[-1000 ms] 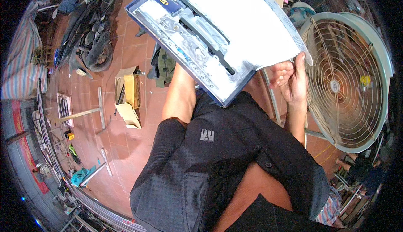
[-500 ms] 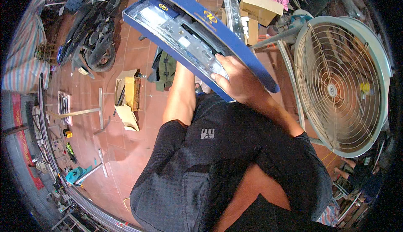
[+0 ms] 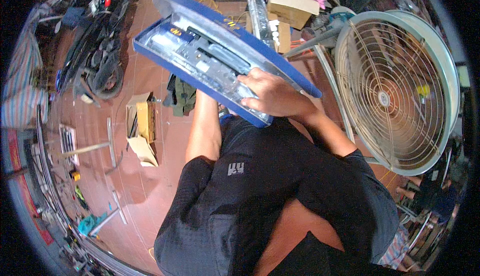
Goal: The person retrieves a long blue box from a cluttered workshop, opens it, and removes a metal sliding door lock mechanism. They unwrap the plastic packaging, inspect the lock, and then open a smaller box to remove a lock cylinder, which they also inspect.
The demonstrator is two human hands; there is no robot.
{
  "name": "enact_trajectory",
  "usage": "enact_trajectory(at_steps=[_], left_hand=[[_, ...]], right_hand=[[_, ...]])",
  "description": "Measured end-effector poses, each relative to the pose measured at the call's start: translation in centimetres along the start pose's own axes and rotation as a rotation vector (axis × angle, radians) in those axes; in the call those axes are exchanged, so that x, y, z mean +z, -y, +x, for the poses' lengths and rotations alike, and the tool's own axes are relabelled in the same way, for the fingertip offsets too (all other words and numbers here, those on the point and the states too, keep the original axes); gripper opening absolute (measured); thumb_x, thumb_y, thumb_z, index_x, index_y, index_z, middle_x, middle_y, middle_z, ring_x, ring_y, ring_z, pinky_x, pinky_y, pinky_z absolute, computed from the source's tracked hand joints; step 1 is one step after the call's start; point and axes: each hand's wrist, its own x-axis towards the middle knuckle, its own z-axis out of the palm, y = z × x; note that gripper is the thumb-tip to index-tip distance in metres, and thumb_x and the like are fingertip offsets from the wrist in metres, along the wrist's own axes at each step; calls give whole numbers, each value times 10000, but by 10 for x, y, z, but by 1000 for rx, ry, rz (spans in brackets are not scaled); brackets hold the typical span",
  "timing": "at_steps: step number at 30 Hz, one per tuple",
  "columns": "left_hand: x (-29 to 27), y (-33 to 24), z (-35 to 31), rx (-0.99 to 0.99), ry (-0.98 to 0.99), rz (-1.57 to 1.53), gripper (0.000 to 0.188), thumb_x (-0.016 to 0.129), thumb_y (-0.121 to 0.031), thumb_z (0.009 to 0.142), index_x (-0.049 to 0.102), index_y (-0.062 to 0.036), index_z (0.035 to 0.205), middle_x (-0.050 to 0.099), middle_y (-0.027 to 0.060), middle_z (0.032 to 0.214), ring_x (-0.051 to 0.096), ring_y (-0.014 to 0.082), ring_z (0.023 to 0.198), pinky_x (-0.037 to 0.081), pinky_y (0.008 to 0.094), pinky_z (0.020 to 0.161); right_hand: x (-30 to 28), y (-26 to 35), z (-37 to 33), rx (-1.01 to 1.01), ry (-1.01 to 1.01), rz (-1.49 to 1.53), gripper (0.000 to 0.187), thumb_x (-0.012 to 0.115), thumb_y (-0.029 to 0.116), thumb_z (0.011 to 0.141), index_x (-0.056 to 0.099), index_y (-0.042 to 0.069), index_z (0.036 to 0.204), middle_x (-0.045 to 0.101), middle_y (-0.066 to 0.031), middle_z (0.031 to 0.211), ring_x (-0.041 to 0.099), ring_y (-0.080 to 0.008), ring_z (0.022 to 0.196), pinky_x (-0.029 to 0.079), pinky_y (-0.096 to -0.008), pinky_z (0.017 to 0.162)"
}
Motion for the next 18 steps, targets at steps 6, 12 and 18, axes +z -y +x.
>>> enact_trajectory(at_steps=[6, 12, 18], left_hand=[[1, -4, -3, -24, -13, 15, 414, 465, -430, 1024, 563, -110, 1269, 631, 82, 1070, 579, 269, 1037, 463, 448, 967], [-8, 5, 8, -54, 8, -21, 415, 462, -427, 1025, 563, -107, 1270, 631, 84, 1080, 576, 271, 1051, 456, 447, 981], [-29, 11, 14, -176, -4, -2, 416, 459, -424, 1026, 564, -104, 1270, 632, 85, 1090, 572, 272, 1065, 450, 447, 995]], right_hand=[[15, 1, 6, 96, -41, 66, 468, 694, 166, 811, 650, -59, 1219, 611, -227, 1020, 635, -390, 974, 508, -437, 887], [30, -9, 10, 90, -134, 112, 510, 626, 83, 824, 588, -39, 1317, 633, -254, 1060, 641, -401, 985, 513, -446, 901], [72, -42, 23, 267, -4, 355, 500, 583, 252, 981, 521, 57, 1437, 626, -205, 1250, 609, -313, 1150, 453, -413, 1025]])
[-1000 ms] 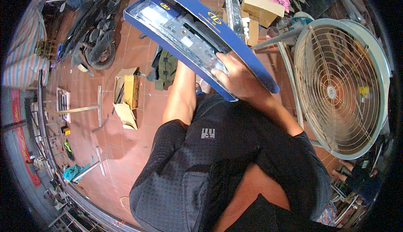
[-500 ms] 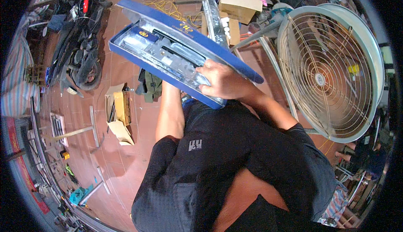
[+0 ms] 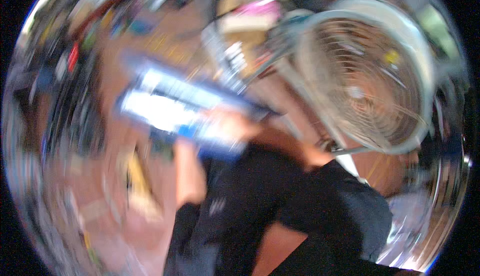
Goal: The person retrieves a long blue box from a cluttered workshop, opens it, and removes a metal sliding door lock mechanism. They unwrap the plastic packaging, inspect the lock, and then open a smaller box to remove a lock cylinder, which they also inspect.
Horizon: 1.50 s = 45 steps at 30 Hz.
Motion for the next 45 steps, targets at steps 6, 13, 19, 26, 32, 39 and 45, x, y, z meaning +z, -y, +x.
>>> enact_trajectory(at_steps=[6, 13, 19, 26, 32, 39, 45], left_hand=[[-1, 14, 40, -259, -34, 142, 417, 456, -422, 1027, 564, -101, 1270, 632, 86, 1099, 569, 273, 1079, 444, 446, 1010], [-39, -18, 65, -431, -15, 221, 418, 452, -419, 1028, 564, -97, 1271, 633, 88, 1111, 565, 274, 1096, 437, 445, 1026], [-67, -50, 60, -531, -35, 181, 419, 449, -416, 1028, 564, -94, 1271, 633, 89, 1121, 561, 276, 1110, 431, 444, 1041], [-81, -66, 42, -628, -11, 83, 420, 445, -413, 1029, 564, -91, 1271, 634, 91, 1132, 557, 277, 1126, 424, 443, 1058], [-84, -48, 27, -605, 59, -159, 421, 442, -411, 1030, 564, -88, 1272, 634, 92, 1142, 554, 278, 1140, 418, 443, 1072], [-65, -23, 24, -565, 162, -273, 423, 438, -408, 1031, 564, -84, 1272, 635, 94, 1153, 550, 280, 1157, 411, 442, 1089], [-79, -20, 25, -616, 260, -226, 424, 435, -405, 1032, 564, -81, 1273, 635, 95, 1163, 546, 281, 1171, 404, 441, 1103]], right_hand=[[3, 4, 8, -268, -246, -205, 694, 639, 450, 953, 414, 13, 1444, 508, -250, 1196, 578, -438, 1086, 507, -518, 876], [57, 27, 44, 138, -364, -245, 372, 637, 164, 815, 557, -33, 1121, 557, -263, 1099, 595, -443, 1026, 470, -534, 914], [124, 50, 75, 374, -619, -386, 301, 607, 197, 827, 587, 18, 1068, 599, -221, 1078, 609, -373, 1050, 480, -509, 898], [122, 88, 60, 396, -631, -228, 316, 589, 230, 923, 604, 12, 1152, 637, -181, 1095, 609, -291, 1065, 483, -443, 955], [109, 121, 42, 487, -590, 645, 382, 651, 231, 955, 620, 54, 1292, 691, -143, 1139, 626, -217, 1024, 501, -386, 960], [86, 161, -17, 380, -624, 876, 452, 729, 208, 872, 597, -53, 1217, 715, -153, 923, 667, -175, 750, 536, -302, 646], [81, 151, -76, -162, -701, 1641, 488, 637, 235, 981, 455, 46, 1393, 552, -59, 724, 510, -137, 476, 375, -267, 405]])
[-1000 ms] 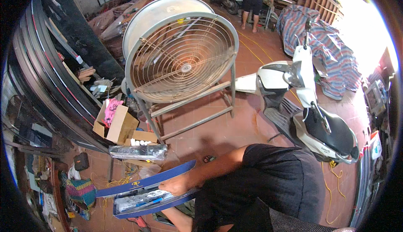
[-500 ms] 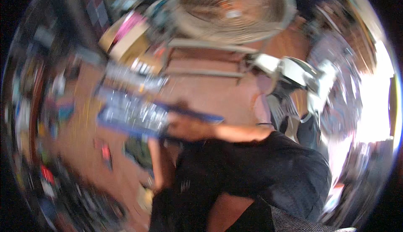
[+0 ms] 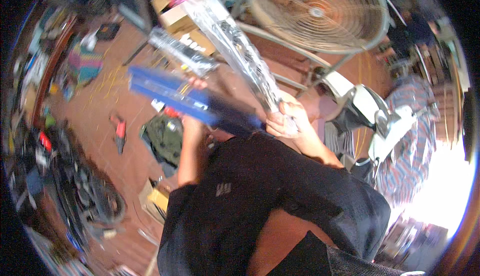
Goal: The person retrieves a long blue box from a cluttered workshop, opens it, and removes a metal sliding door lock mechanism. They unwrap the plastic packaging, inspect the lock, and then open a smaller box to remove a lock cylinder, which they also inspect.
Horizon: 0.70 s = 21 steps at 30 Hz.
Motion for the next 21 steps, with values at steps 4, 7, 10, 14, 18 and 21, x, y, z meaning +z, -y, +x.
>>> enact_trajectory(at_steps=[4, 7, 10, 14, 18, 21], left_hand=[[-7, -7, -4, 41, 16, 151, 431, 420, -403, 1058, 587, -68, 1272, 642, 118, 1182, 596, 325, 1135, 490, 468, 1030], [-11, -8, -1, 94, -120, 175, 393, 390, -367, 1073, 589, -107, 1291, 645, 115, 1164, 598, 287, 1057, 489, 444, 1006], [-15, -2, 8, 108, 28, 82, 365, 376, -334, 1079, 594, -128, 1287, 640, 104, 1157, 591, 266, 1027, 484, 413, 987], [-15, 10, 18, 77, 80, 99, 368, 355, -357, 1075, 596, -137, 1246, 632, 121, 1171, 584, 289, 1106, 440, 475, 1059], [-8, 23, 28, 41, 19, 100, 367, 371, -345, 1071, 589, -94, 1227, 621, 118, 1167, 569, 279, 1108, 436, 447, 1060], [0, 35, 40, 34, 53, 141, 384, 365, -346, 1074, 582, -60, 1209, 620, 114, 1146, 570, 272, 1092, 436, 426, 1055]], right_hand=[[-45, 21, -14, -25, 268, 534, 573, 308, 298, 1115, 69, 276, 1636, 476, -84, 705, 420, -138, 468, 318, -306, 428], [-72, 29, -30, -143, 193, 559, 541, 324, 283, 1109, 160, 335, 1621, 470, -66, 688, 381, -148, 440, 355, -325, 444], [-91, 36, -51, -188, 231, 562, 534, 337, 332, 1103, 183, 363, 1613, 440, -59, 658, 364, -162, 444, 353, -340, 457], [-107, 45, -75, -302, 250, 427, 541, 306, 387, 1095, 191, 320, 1620, 397, -37, 606, 366, -138, 415, 304, -316, 439], [-116, 58, -92, -344, 219, 244, 501, 316, 401, 1091, 317, 288, 1579, 439, -49, 623, 392, -144, 401, 328, -311, 424], [-115, 71, -105, -436, -5, 93, 477, 422, 363, 1062, 401, 214, 1515, 541, -88, 735, 433, -155, 415, 363, -313, 416]])
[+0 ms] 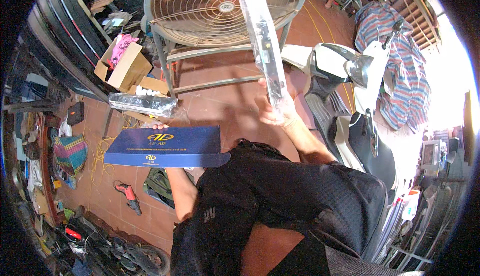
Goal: The person retrieves a long blue box from a cluttered workshop, opens it, and removes a metal sliding door lock mechanism. They unwrap the plastic packaging, inspect the lock, and then open a smaller box to remove a lock cylinder, which they also inspect.
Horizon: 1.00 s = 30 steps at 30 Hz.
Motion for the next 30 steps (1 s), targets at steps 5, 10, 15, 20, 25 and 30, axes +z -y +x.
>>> enact_trajectory(at_steps=[5, 10, 15, 20, 25, 30], left_hand=[[12, 22, 20, -43, 68, 27, 431, 359, -391, 1064, 572, -55, 1226, 617, 115, 1165, 568, 275, 1106, 436, 430, 1056], [26, 36, 21, -97, 59, 18, 481, 358, -445, 1049, 564, -62, 1256, 611, 118, 1199, 564, 282, 1132, 436, 442, 1060], [35, 45, 4, -123, -16, 15, 534, 356, -498, 1035, 555, -70, 1285, 605, 122, 1233, 559, 289, 1159, 437, 454, 1064], [31, 70, -2, -77, -137, -50, 589, 354, -552, 1021, 547, -78, 1314, 600, 126, 1267, 554, 296, 1186, 437, 466, 1067], [14, 93, -14, 66, -249, -114, 646, 352, -605, 1006, 538, -86, 1343, 594, 129, 1302, 550, 303, 1212, 437, 479, 1071], [-3, 95, -58, 198, -441, -120, 704, 351, -659, 992, 529, -94, 1372, 588, 133, 1336, 545, 311, 1239, 437, 491, 1075]], right_hand=[[6, 27, -6, -156, -326, -448, 498, 722, 244, 913, 509, 64, 1326, 634, -159, 990, 508, -145, 478, 404, -285, 423], [4, 39, -20, -244, -408, -657, 495, 749, 169, 878, 538, 49, 1310, 708, -130, 976, 599, -108, 600, 457, -213, 468], [0, 30, -27, -130, -615, -713, 523, 758, 237, 878, 544, 1, 1293, 700, -108, 1025, 671, -167, 788, 575, -295, 694], [-24, -18, -24, 112, -605, -433, 550, 725, 296, 902, 539, 31, 1346, 679, -127, 1175, 670, -262, 1001, 555, -406, 883], [-84, -52, -38, 531, -521, -219, 499, 645, 405, 925, 584, 42, 1263, 662, -72, 1116, 633, -226, 1003, 502, -366, 892], [-112, -84, -41, 287, -799, -670, 345, 630, 152, 941, 558, 74, 1269, 642, -42, 1050, 624, -182, 955, 513, -338, 845]])
